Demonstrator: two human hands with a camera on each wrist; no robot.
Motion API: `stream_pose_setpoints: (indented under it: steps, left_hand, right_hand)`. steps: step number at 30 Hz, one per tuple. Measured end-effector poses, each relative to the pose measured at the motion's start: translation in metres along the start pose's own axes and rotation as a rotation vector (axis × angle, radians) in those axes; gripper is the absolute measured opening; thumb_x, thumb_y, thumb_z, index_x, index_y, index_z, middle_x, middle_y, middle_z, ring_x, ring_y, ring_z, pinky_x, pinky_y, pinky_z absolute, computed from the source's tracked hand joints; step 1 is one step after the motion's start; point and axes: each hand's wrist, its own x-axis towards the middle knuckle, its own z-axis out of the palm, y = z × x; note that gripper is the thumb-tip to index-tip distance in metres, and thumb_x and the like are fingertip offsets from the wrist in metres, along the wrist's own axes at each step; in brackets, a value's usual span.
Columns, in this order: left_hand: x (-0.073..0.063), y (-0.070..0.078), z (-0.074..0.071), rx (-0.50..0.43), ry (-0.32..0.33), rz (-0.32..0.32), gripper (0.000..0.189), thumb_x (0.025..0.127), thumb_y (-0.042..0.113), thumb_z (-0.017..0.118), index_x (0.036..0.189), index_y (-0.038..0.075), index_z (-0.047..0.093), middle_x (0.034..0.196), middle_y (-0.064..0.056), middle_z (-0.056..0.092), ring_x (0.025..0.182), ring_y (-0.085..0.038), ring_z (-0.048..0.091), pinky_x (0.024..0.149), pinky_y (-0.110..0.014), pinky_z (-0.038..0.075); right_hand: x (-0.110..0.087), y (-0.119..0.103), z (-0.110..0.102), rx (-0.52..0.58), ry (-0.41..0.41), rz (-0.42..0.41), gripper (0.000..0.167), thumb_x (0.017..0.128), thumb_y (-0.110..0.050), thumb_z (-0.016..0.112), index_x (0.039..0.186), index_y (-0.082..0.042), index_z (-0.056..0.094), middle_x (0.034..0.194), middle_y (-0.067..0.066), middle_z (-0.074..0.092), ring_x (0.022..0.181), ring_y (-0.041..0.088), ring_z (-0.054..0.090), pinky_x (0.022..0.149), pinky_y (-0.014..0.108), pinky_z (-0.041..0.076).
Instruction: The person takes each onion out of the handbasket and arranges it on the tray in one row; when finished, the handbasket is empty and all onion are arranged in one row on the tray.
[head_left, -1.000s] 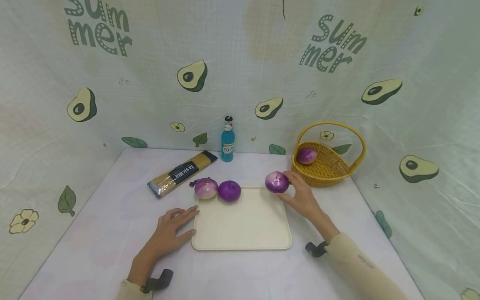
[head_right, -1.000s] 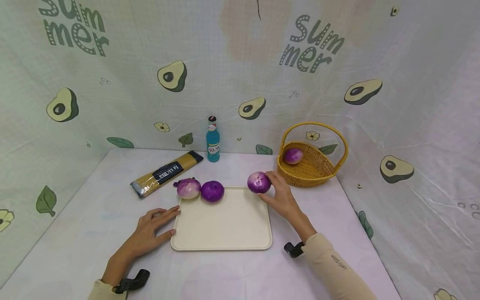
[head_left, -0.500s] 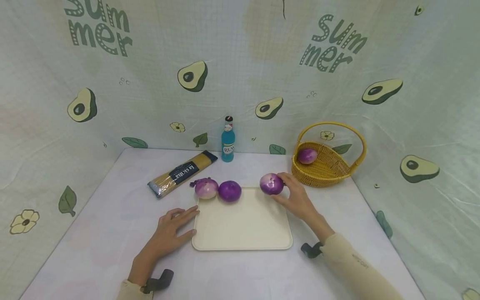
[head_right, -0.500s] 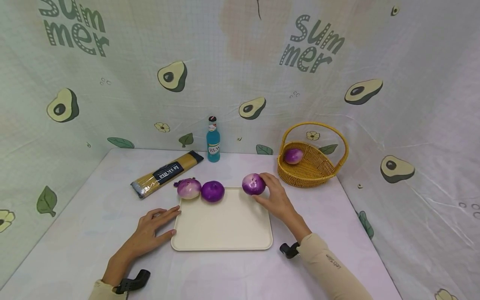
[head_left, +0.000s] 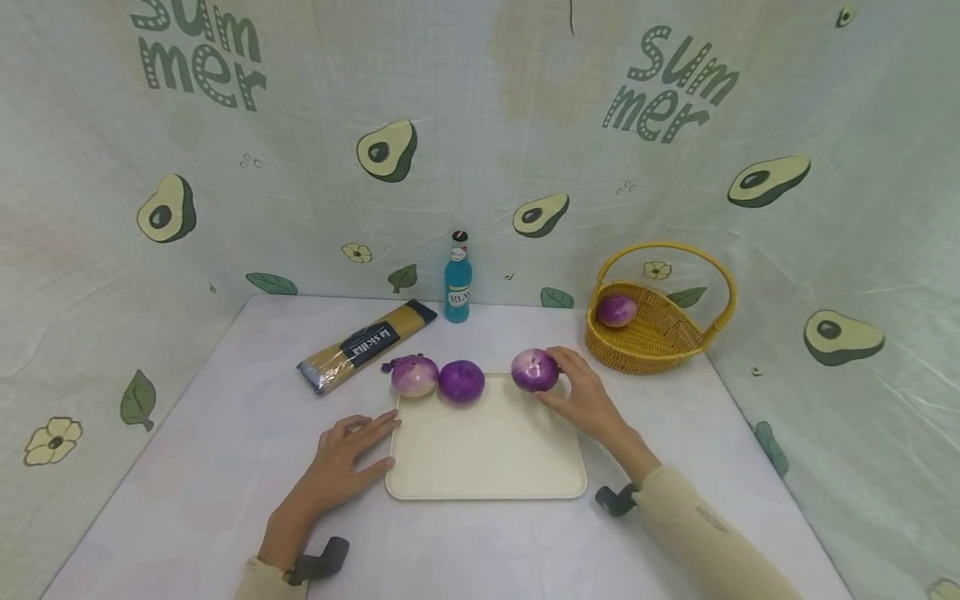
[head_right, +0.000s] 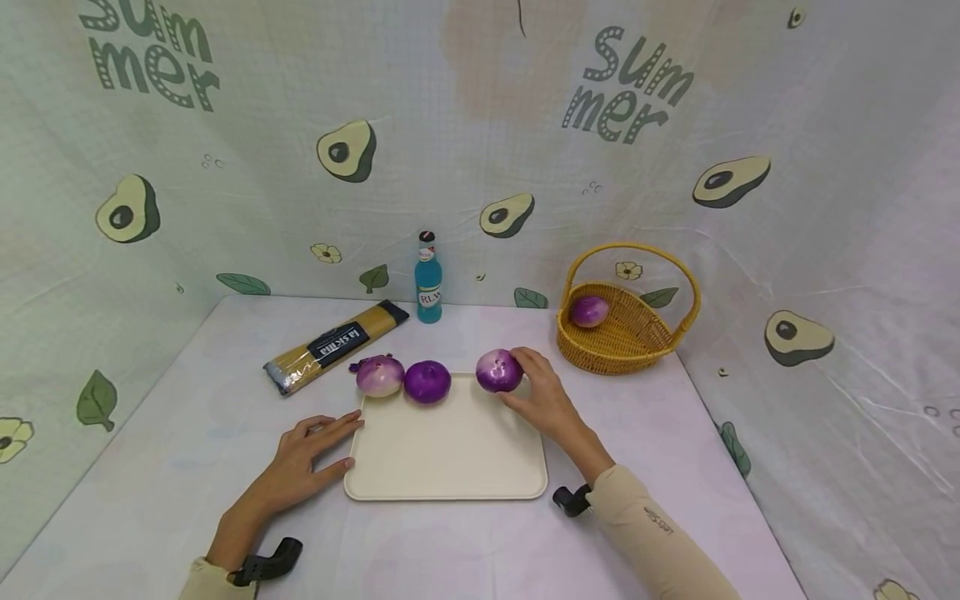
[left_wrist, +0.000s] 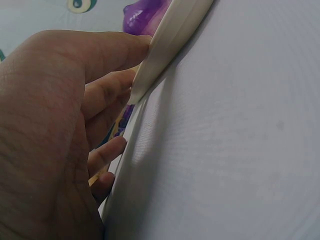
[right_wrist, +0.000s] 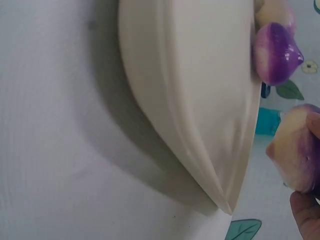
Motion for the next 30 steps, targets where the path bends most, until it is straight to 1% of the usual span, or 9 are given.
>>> stream_pose_setpoints:
  steps: [8, 14, 19, 24, 30]
  left_hand:
    - [0.000, 0.001, -0.001, -0.002, 0.002, -0.004, 0.060, 0.093, 0.049, 0.064, 0.149, 0.030, 0.050, 0.153, 0.015, 0.044, 0.133, -0.027, 0.037, 0.102, -0.057, 0.025]
    - [0.000, 0.000, -0.001, -0.003, -0.002, -0.008, 0.060, 0.093, 0.048, 0.064, 0.149, 0.030, 0.050, 0.153, 0.016, 0.044, 0.134, -0.027, 0.037, 0.102, -0.057, 0.025]
    - [0.000, 0.002, -0.001, 0.005, -0.003, -0.007, 0.060, 0.093, 0.047, 0.065, 0.148, 0.029, 0.051, 0.153, 0.014, 0.044, 0.133, -0.027, 0.037, 0.101, -0.057, 0.025]
    - [0.000, 0.002, -0.001, 0.001, -0.001, -0.005, 0.060, 0.093, 0.046, 0.066, 0.148, 0.029, 0.051, 0.153, 0.013, 0.044, 0.133, -0.027, 0.037, 0.100, -0.055, 0.025]
    - [0.000, 0.002, -0.001, -0.006, 0.005, 0.002, 0.060, 0.093, 0.045, 0.066, 0.148, 0.029, 0.051, 0.153, 0.013, 0.045, 0.133, -0.027, 0.037, 0.100, -0.055, 0.025]
  right_hand:
    - [0.002, -0.002, 0.008, 0.013, -0.032, 0.013, 0.075, 0.077, -0.016, 0.088, 0.142, -0.004, 0.051, 0.145, 0.016, 0.049, 0.132, 0.034, 0.047, 0.110, 0.052, 0.036]
    - [0.002, -0.006, 0.015, 0.022, -0.067, 0.029, 0.076, 0.078, -0.017, 0.087, 0.143, -0.004, 0.049, 0.147, 0.018, 0.047, 0.133, 0.035, 0.047, 0.108, 0.052, 0.038]
    - [0.002, -0.007, 0.021, 0.016, -0.079, 0.031, 0.077, 0.078, -0.018, 0.088, 0.144, -0.006, 0.050, 0.147, 0.017, 0.047, 0.133, 0.036, 0.046, 0.108, 0.053, 0.038]
    - [0.002, -0.010, 0.025, 0.021, -0.087, 0.031, 0.076, 0.078, -0.018, 0.088, 0.143, -0.004, 0.050, 0.147, 0.018, 0.047, 0.134, 0.037, 0.046, 0.108, 0.055, 0.037]
    - [0.002, -0.011, 0.029, 0.024, -0.101, 0.032, 0.076, 0.079, -0.018, 0.087, 0.143, -0.001, 0.050, 0.146, 0.019, 0.047, 0.134, 0.036, 0.045, 0.109, 0.053, 0.037]
